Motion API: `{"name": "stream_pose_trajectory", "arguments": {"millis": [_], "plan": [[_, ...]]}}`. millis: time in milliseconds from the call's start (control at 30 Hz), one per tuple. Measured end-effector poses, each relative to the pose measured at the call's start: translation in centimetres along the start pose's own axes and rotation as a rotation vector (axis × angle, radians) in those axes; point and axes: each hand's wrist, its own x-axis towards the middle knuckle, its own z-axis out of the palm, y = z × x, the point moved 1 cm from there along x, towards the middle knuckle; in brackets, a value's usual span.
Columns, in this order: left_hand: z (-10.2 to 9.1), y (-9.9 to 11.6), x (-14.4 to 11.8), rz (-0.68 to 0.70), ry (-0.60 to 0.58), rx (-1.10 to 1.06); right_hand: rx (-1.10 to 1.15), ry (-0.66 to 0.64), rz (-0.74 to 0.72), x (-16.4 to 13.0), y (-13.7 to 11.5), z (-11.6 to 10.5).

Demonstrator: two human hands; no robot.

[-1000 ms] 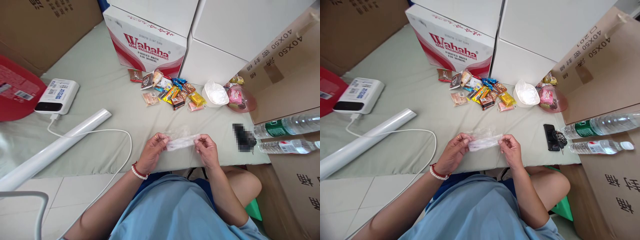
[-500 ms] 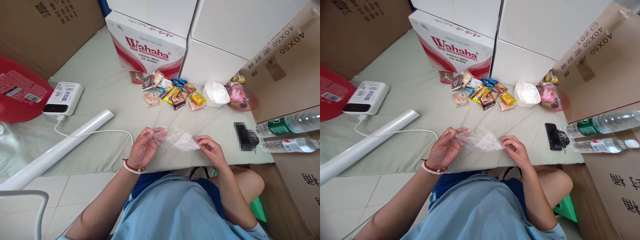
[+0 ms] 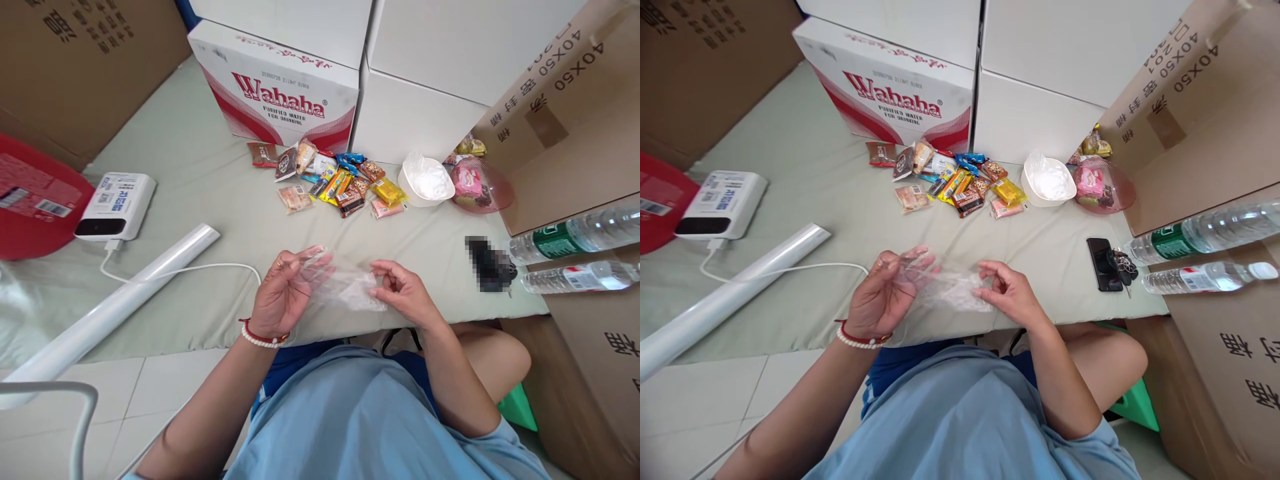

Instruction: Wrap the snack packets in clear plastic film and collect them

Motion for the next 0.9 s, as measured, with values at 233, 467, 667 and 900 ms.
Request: {"name": "stream_pose_trajectory", "arguments": {"millis": [233, 467, 667, 900], "plan": [[-1.0, 2.0, 0.7, 0.131, 0.116, 0.043, -0.14, 0.198, -0.203, -1.7, -0.9, -2.0], [0.7, 1.0, 0.4, 0.088, 0.067, 0.015, -0.196, 0.142, -0.132, -1.1, -0.6, 1.1], [0.2, 2.4, 0.3, 0.152, 0.106, 0.01, -0.232, 0.174, -0.163, -0.2, 0.3, 0.7], [-0.8, 2.4, 0.8, 0.159, 0.174, -0.033, -0.052, 0.253, 0.012, -0.9, 0.8, -1.7]]}}
